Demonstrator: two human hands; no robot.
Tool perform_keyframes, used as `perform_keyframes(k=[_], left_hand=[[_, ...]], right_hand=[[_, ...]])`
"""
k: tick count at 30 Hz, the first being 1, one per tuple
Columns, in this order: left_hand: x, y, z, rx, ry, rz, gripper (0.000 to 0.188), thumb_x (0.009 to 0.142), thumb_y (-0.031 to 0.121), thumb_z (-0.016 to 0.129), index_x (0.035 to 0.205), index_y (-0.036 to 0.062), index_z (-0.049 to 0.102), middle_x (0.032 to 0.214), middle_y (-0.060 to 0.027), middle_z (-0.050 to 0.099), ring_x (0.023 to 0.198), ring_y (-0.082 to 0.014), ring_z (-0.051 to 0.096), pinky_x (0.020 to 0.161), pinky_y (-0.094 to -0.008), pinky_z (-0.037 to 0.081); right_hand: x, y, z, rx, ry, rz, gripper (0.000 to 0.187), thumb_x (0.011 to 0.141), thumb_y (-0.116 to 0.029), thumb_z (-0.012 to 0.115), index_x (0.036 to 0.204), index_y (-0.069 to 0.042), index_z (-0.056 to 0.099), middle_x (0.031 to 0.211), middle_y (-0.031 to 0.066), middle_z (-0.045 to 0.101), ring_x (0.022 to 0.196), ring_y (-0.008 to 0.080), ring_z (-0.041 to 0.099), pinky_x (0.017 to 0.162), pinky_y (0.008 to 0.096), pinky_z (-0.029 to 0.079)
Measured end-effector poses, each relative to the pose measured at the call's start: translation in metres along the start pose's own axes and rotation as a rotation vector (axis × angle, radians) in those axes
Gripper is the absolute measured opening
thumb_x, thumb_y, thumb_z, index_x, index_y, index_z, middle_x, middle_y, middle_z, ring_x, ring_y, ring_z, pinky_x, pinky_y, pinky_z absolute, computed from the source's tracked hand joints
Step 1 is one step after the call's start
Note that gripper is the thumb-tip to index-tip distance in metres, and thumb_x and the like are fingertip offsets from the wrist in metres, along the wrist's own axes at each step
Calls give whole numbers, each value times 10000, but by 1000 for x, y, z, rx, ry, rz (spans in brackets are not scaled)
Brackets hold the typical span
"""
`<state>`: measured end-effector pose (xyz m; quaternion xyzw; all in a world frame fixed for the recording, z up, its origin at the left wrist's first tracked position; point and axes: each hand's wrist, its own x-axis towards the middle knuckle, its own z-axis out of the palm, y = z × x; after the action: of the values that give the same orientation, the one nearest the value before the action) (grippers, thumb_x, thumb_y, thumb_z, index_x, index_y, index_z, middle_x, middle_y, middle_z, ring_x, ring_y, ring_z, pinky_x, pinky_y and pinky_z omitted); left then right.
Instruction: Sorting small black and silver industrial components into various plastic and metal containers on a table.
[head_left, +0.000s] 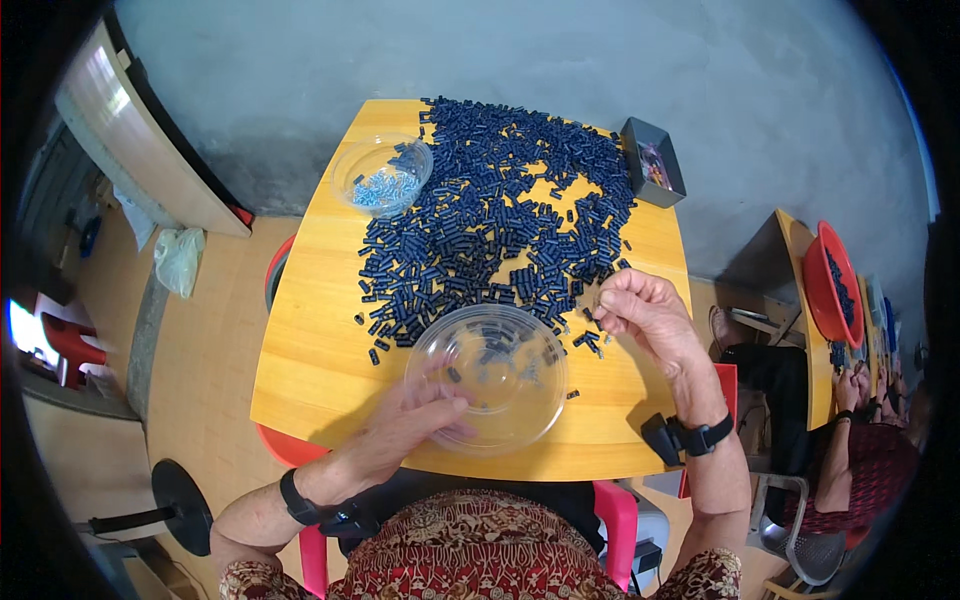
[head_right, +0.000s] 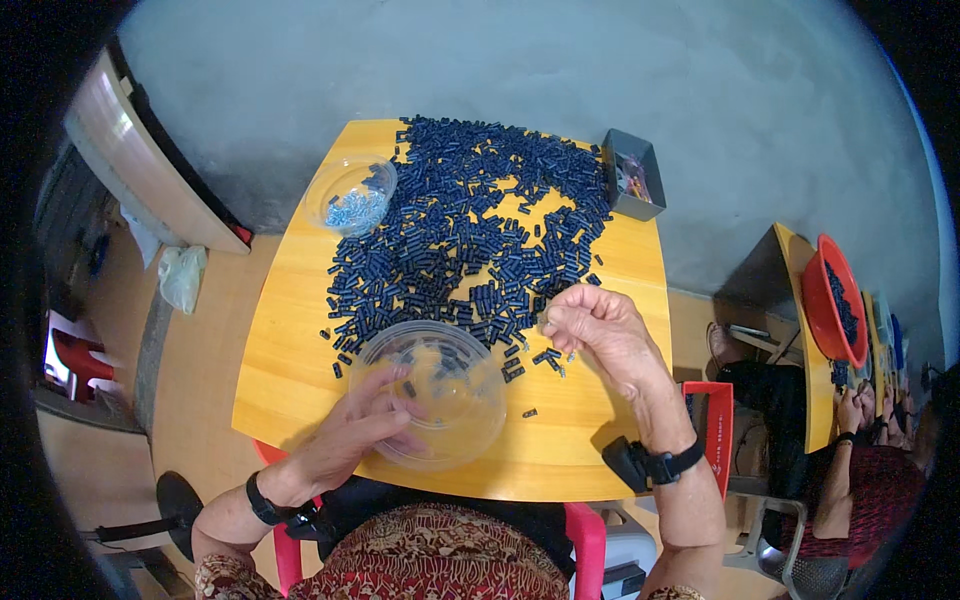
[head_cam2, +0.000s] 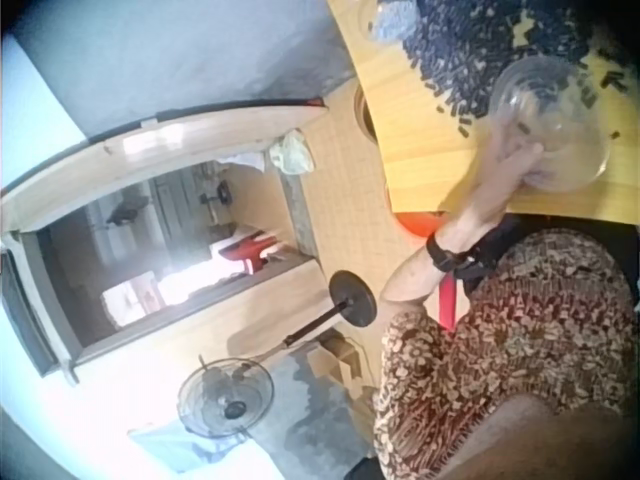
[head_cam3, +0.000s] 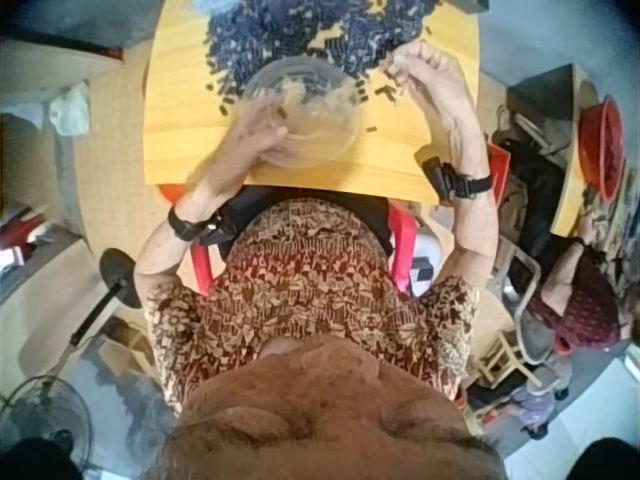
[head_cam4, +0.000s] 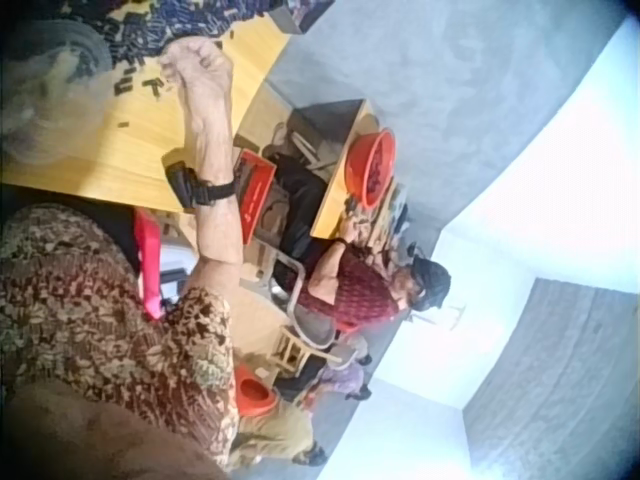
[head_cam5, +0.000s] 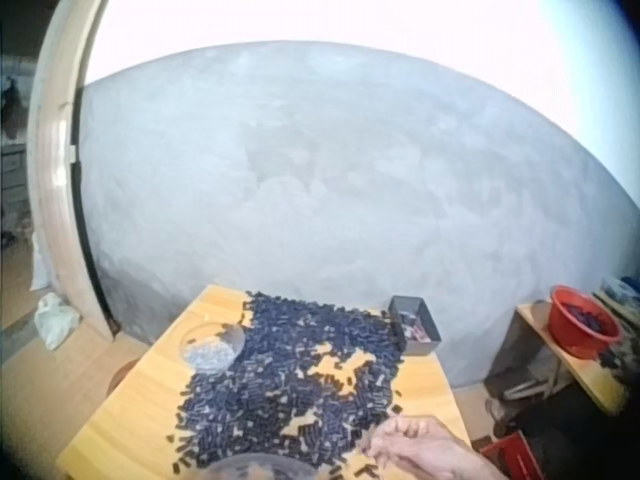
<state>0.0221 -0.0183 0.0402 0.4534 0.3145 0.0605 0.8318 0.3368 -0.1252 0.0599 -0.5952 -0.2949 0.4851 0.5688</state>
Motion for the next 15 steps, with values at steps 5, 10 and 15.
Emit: perform_keyframes(k=[5, 10, 15], left_hand=[[2, 5, 8, 14, -40, 3, 718, 975, 201, 621, 1540, 63, 199, 1254, -170, 575, 1030, -261, 669, 974, -379, 485], [4, 4, 10, 34, -59, -3, 737, 980, 191, 611, 1548, 47, 164, 1259, -171, 574, 1062, -269, 664, 979, -379, 491], [3, -3, 2, -17, -47, 8, 778, 972, 213, 626, 1560, 57, 142, 1261, -179, 592, 1038, -252, 670, 949, -371, 507]], right_hand=[[-19, -11, 16, 172, -82, -15, 84, 929, -80, 688, 985, -19, 673, 854, 59, 705, 712, 98, 631, 673, 231, 520], [-43, -33, 47, -144, -54, -224, 63, 910, -45, 703, 969, -26, 692, 834, 35, 683, 747, 74, 628, 706, 225, 508], [-37, -38, 63, -470, -111, -353, 47, 907, -31, 688, 946, -8, 701, 789, -10, 644, 735, 48, 571, 673, 209, 474]])
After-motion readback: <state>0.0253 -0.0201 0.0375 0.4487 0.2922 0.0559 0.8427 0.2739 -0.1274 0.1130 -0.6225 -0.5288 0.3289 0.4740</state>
